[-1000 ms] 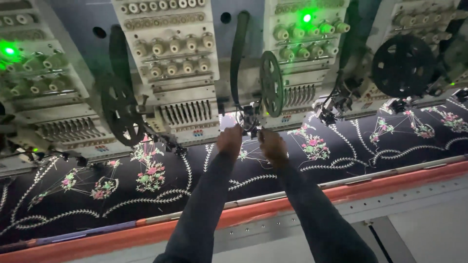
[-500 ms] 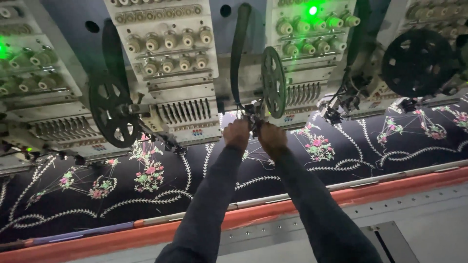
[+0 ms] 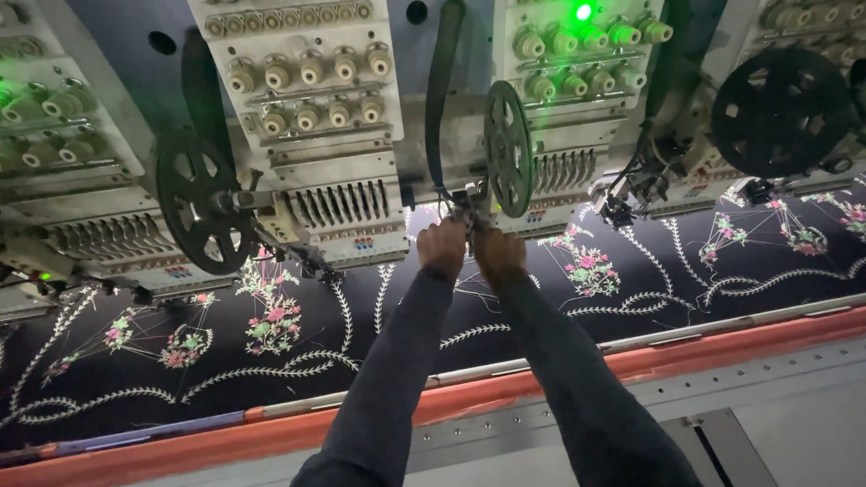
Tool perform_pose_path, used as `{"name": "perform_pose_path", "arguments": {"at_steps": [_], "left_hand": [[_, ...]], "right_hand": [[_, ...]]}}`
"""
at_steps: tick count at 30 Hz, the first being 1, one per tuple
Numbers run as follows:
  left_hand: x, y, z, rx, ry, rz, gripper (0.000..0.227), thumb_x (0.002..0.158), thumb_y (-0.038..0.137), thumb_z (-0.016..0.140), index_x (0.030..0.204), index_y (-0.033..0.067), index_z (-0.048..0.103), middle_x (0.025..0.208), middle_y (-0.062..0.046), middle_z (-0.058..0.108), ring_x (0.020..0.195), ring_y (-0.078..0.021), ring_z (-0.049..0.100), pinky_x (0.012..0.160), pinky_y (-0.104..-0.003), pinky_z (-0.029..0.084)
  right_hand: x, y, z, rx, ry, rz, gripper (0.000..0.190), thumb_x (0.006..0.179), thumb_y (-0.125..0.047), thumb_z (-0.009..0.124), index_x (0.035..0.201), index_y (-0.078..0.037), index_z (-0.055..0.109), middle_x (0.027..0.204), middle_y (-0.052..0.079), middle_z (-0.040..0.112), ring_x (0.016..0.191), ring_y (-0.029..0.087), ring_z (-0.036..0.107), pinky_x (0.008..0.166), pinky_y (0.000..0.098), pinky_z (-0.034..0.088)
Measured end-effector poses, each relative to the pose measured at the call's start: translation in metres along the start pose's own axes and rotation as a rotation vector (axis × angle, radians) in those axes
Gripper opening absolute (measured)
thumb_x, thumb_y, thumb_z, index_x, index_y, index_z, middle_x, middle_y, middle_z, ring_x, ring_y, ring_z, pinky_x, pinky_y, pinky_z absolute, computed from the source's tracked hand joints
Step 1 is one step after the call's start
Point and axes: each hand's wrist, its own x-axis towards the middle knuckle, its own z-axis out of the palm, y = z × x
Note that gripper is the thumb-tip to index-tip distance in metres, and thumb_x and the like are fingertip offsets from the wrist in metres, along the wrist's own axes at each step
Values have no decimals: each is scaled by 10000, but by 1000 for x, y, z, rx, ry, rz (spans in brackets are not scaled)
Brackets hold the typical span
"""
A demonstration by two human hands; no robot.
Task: The person operates a row of industrial embroidery machines, manually guiding the black fabric under the needle heads and adjusting the thread. They move between multiple machines to perform these adjustments repeatedly.
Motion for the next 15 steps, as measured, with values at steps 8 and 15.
{"name": "perform_pose_path", "arguments": {"at_steps": [8,15], "left_hand": [[-19,-18,52,54,31,34,120,872,200,643,808,157,735,709,-62,681,664,-314,738,549,-458,583],[-75,-58,135,155,457,95,254,879,382,695,715,225,581,629,-38,485,503,-277,593,422,-425,463]], "right_hand": [[-1,4,5,-129,-27,-5,490,1057,-380,350,1103,-111,757,1057,108,791,1081,264,752,867,413,582],[13,17,38,-190,129,-108,336,1059,-264,366,1127,-95,648,978,98,795,983,289,774,821,477,597]]}}
